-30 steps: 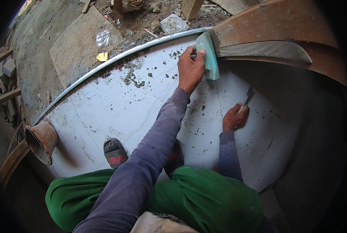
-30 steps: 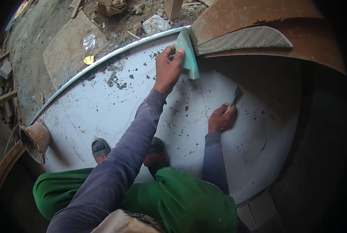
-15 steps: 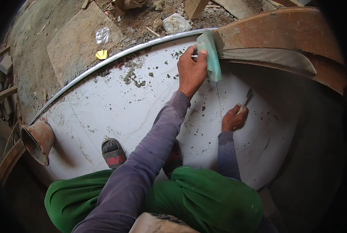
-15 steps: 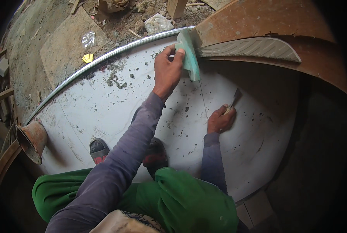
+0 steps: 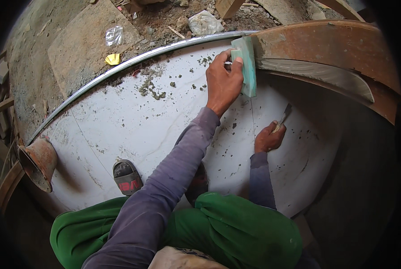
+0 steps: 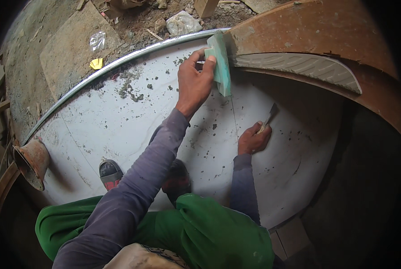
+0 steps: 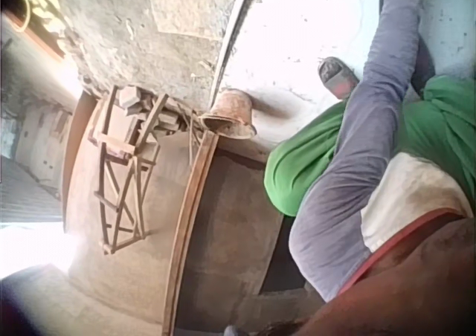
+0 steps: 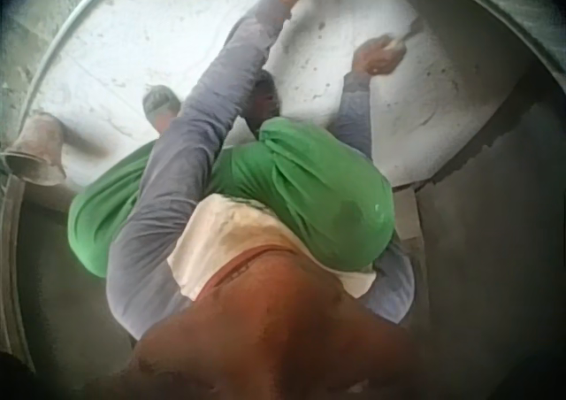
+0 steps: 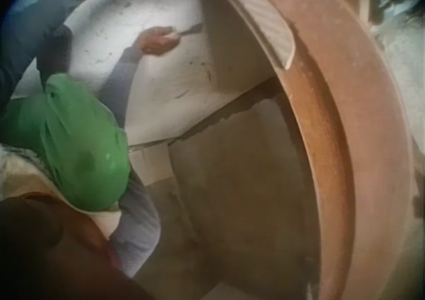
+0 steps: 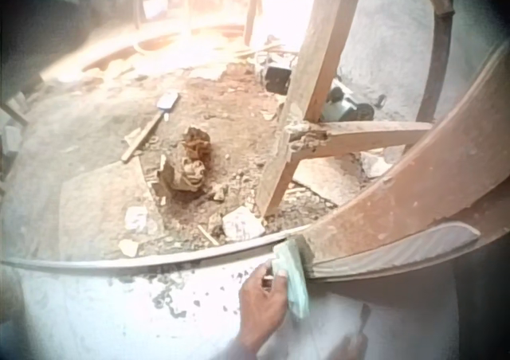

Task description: The person applies mortar from a bucket onto a plastic spreader using a small trowel and then smooths the mortar into a gap along a door frame and wall.

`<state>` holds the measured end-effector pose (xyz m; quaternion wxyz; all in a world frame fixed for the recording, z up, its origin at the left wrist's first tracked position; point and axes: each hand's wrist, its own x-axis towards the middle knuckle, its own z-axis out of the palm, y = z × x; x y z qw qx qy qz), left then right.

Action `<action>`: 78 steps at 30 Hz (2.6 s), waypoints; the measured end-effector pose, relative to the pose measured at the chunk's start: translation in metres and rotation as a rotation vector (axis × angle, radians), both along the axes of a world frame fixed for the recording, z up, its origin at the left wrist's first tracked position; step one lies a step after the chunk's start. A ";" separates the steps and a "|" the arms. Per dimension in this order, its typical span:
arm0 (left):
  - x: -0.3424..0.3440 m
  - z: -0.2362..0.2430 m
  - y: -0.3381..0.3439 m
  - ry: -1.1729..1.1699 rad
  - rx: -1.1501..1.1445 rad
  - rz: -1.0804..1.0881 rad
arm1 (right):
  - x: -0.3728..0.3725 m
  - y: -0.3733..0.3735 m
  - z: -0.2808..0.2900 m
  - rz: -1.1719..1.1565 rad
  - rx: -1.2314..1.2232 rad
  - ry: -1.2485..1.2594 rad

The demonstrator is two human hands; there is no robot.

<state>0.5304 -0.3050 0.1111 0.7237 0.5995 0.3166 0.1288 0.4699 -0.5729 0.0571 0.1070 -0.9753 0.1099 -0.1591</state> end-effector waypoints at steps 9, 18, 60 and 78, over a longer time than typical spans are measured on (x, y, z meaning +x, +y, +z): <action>0.005 -0.004 0.002 0.095 0.009 -0.095 | -0.001 -0.001 -0.001 -0.016 -0.006 0.006; -0.008 0.005 -0.012 0.066 -0.117 -0.021 | 0.001 -0.005 0.005 -0.024 -0.018 0.012; 0.005 -0.004 -0.007 0.079 -0.064 -0.015 | 0.002 -0.008 0.002 -0.027 -0.023 0.011; -0.035 0.058 -0.021 -0.194 -0.352 -0.008 | -0.003 -0.014 -0.020 -0.020 -0.028 -0.007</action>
